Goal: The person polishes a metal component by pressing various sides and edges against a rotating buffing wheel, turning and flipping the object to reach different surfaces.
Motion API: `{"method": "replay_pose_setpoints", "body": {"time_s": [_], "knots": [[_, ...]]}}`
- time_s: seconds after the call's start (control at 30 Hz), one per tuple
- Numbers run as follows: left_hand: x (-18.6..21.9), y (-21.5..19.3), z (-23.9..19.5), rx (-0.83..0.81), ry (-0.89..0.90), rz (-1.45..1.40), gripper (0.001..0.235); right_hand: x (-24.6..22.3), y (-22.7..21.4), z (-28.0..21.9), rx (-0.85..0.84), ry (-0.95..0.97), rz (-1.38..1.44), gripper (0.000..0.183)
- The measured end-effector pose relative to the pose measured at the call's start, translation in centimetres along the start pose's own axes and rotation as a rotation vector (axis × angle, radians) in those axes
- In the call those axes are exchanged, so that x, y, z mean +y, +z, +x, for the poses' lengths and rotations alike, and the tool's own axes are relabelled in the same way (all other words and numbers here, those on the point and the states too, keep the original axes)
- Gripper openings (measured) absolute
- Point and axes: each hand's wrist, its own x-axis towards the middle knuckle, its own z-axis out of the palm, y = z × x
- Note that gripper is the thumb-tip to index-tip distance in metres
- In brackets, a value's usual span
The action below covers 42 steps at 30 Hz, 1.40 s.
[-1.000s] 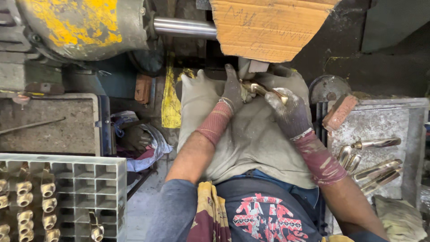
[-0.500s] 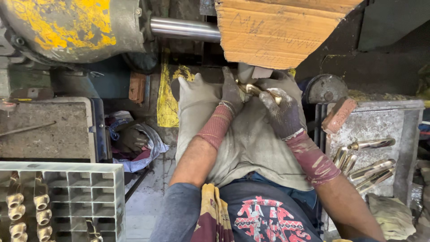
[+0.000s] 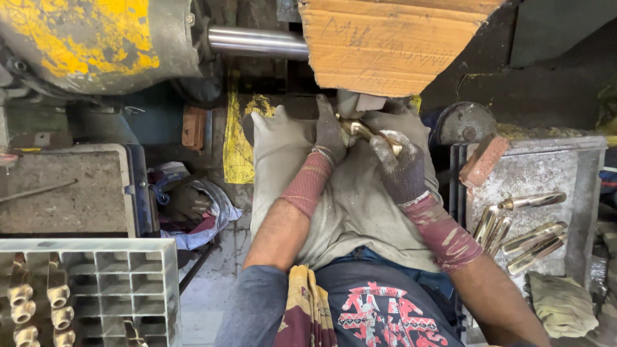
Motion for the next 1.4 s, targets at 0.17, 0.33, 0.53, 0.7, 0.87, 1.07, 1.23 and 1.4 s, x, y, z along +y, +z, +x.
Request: {"method": "replay_pose_setpoints", "body": {"time_s": [0.17,0.33,0.53,0.7,0.87,1.07,1.23,1.4], "knots": [[0.5,-0.3,0.6,0.039,-0.014,0.088,0.085,-0.2,0.7,1.5,0.087,-0.134,-0.148,0.022],[1.3,0.6,-1.4,-0.098,-0.061,-0.14,0.088,-0.9,0.6,1.6,-0.044,0.215,0.09,0.012],[1.0,1.4,-3.0,-0.012,0.029,0.158,0.084,-1.6,0.3,-0.9,0.133,-0.146,-0.288,0.037],[1.1,1.4,-2.2,0.036,0.015,0.141,0.085,-0.9,0.6,-0.5,0.1,-0.148,-0.336,0.052],[0.9,0.5,-1.3,0.044,0.008,0.091,0.08,-1.1,0.5,1.7,0.025,-0.109,-0.24,0.045],[1.1,0.1,-0.2,0.04,0.027,-0.119,0.067,-2.3,1.1,2.5,0.001,0.67,0.36,0.019],[1.5,-2.3,1.3,-0.035,-0.024,-0.073,0.069,-0.6,1.4,2.9,0.099,-0.092,-0.08,0.018],[3.3,-2.4,-1.8,0.038,0.009,-0.178,0.047,-1.9,-2.3,3.3,-0.223,0.838,0.521,0.032]]}}
